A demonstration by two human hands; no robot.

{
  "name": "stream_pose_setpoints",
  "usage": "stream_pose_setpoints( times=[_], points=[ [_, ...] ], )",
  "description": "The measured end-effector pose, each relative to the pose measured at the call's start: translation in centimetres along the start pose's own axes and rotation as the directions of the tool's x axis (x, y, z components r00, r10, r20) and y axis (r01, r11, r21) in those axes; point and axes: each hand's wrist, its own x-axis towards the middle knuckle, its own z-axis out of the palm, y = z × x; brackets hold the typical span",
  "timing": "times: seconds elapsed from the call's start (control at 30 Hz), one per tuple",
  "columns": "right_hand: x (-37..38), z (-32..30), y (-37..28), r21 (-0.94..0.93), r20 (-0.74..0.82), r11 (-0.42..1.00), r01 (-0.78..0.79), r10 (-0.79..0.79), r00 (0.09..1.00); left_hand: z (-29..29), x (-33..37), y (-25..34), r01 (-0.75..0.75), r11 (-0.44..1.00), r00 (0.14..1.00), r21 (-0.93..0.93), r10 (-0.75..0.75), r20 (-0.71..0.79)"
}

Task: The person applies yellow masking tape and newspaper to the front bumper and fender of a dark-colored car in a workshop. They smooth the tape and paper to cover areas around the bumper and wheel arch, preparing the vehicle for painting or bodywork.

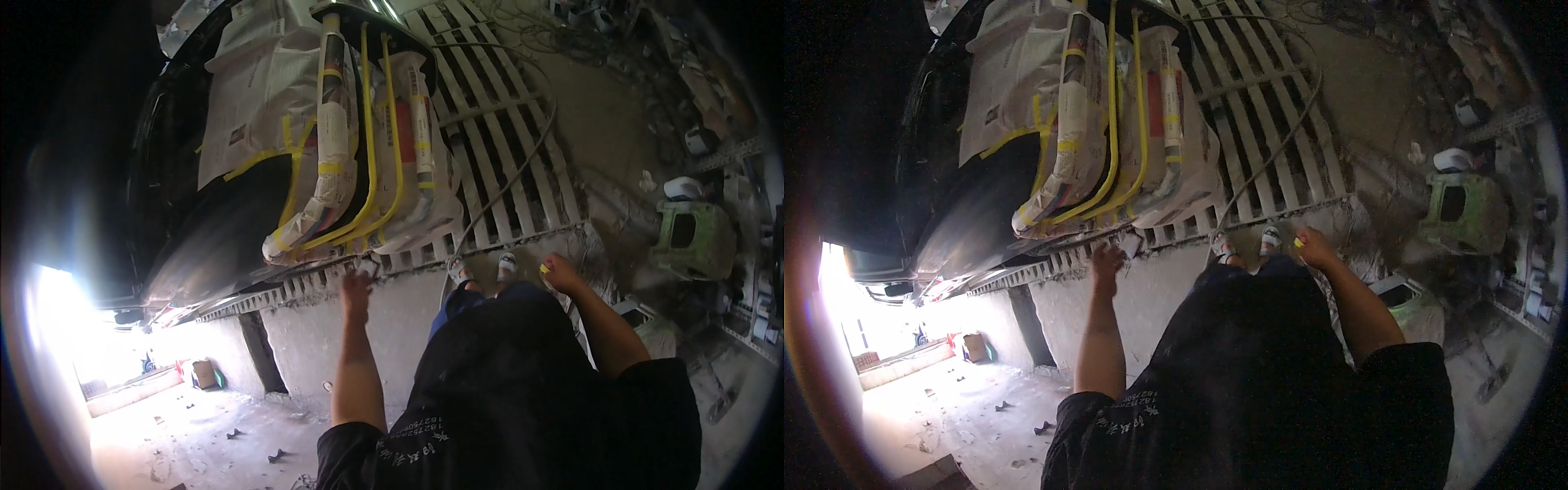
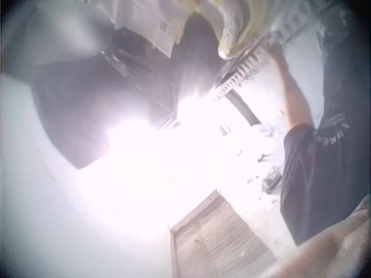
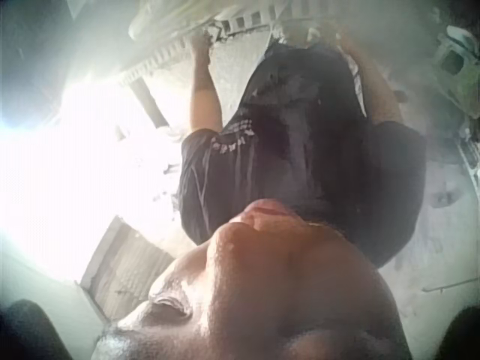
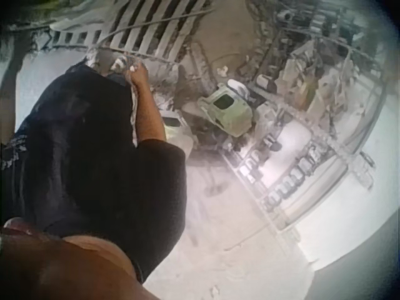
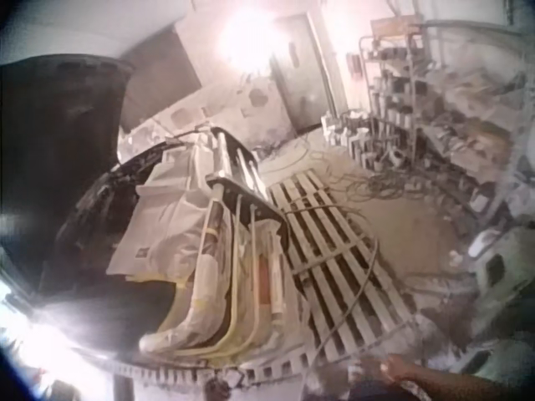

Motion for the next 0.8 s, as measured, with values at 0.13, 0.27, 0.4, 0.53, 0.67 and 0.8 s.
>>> stream_pose_setpoints(
  times=[0.13,0.27,0.4,0.53,0.67,0.8],
  points=[
    [-1.7,1.1,8.4,0.068,0.017,0.981,-0.180,0.179,0.984,-0.3,-3.2,-13.5,-0.103,0.828,0.983,0.550,0.002,0.181],
    [-5.1,1.5,13.4,-0.193,0.010,0.937,-0.290,0.297,0.955,-0.1,-9.6,-17.8,-0.128,0.718,0.909,0.684,-0.191,0.371],
    [-6.5,1.4,11.9,0.017,0.063,0.912,-0.410,0.408,0.911,-3.1,-11.5,-23.5,-0.133,0.647,0.924,0.751,-0.193,0.330],
    [-6.0,1.0,8.2,0.161,0.092,0.931,-0.328,0.317,0.944,-2.6,-11.9,-21.4,0.294,0.845,0.908,0.446,-0.393,0.144],
    [-5.7,1.1,4.7,0.177,0.039,0.967,-0.182,0.178,0.983,-2.1,-9.2,-17.6,0.351,0.935,0.899,0.054,-0.352,0.260],
    [-8.8,0.6,0.3,0.141,0.025,0.977,-0.159,0.157,0.987,-0.9,-5.7,-14.1,0.341,0.785,0.936,-0.517,-0.232,0.266]
  ],
)
